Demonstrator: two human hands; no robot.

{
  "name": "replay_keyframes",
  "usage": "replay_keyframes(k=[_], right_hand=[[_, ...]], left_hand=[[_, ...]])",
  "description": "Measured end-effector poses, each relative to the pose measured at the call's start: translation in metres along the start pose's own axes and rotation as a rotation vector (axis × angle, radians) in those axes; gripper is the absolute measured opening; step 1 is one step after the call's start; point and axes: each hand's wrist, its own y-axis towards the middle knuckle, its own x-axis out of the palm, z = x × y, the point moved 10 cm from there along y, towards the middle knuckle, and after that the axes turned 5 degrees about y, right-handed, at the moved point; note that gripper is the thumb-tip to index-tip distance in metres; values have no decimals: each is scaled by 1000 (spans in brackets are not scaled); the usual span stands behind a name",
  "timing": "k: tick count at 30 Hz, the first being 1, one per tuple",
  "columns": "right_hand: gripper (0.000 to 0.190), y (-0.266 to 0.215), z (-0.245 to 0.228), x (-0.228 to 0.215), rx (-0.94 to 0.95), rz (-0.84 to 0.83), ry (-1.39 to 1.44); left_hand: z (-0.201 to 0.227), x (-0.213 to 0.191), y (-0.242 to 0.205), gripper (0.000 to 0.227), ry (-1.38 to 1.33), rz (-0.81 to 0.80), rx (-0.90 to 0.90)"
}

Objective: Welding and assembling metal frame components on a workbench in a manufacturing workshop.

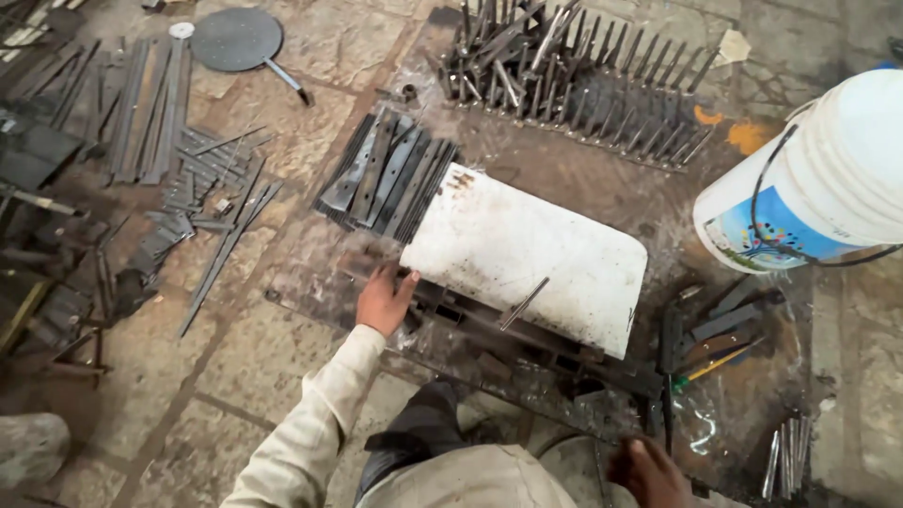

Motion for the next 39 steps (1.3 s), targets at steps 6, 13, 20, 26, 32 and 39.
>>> replay_keyframes(k=[6,13,20,26,32,39], right_hand=[[36,-49,-32,123,-141,-136,-469],[30,-95,-101,248,-407,-285,-825],[27,-95,-135,302,-533,-237,-752],[30,-94,-129,333,-443,-57,-848],[29,-97,-101,310,-537,28,-773],[30,-121,-111,336,-483,184,-788]], left_hand=[[-56,7,-2,60,19,-7,-96],[-121,14,61,53,-92,36,-148],[-188,47,162,44,52,-23,-205],[-204,82,259,50,357,-136,-143],[-176,86,278,67,668,-83,-135],[-196,115,299,32,688,-92,-103]])
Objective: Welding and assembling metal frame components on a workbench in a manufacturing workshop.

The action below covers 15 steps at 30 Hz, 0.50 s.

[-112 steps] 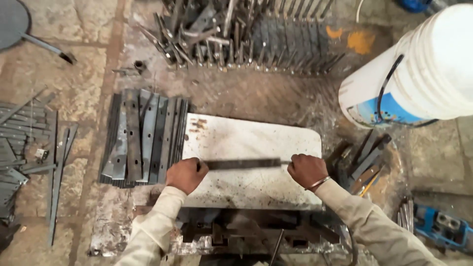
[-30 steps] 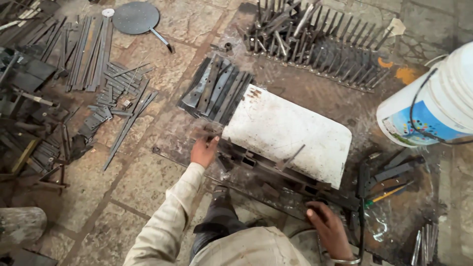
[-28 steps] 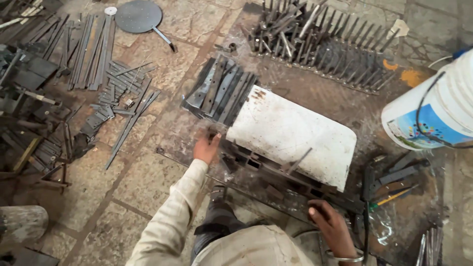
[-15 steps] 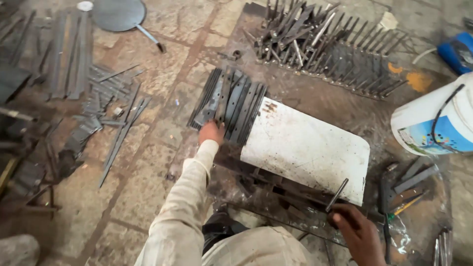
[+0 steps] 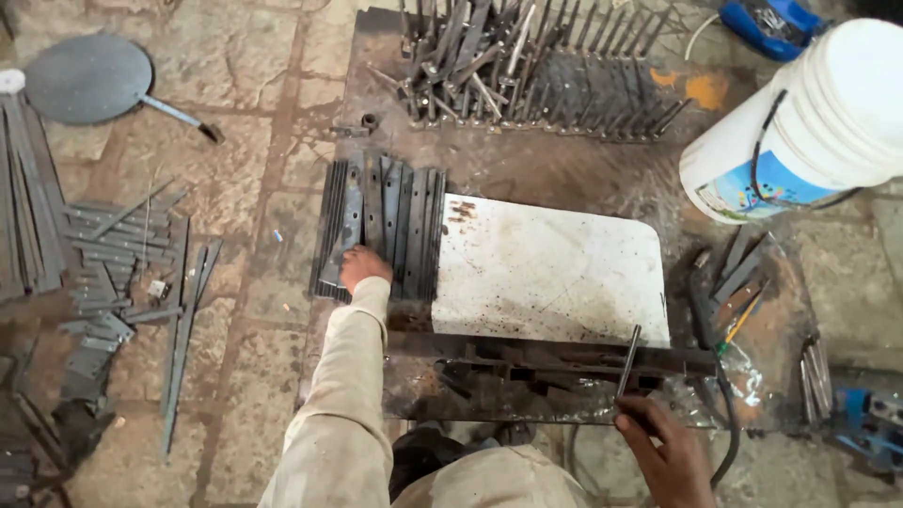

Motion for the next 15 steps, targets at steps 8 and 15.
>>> replay_keyframes(k=[8,15], right_hand=[[29,-6,-79,14,-81,-79,-84],[31,4,-93,10,-184,-144,-75]], left_hand=[[-14,22,2,51,-503,-210,32],[-20,-63,-77,43,-1331,-432,68]])
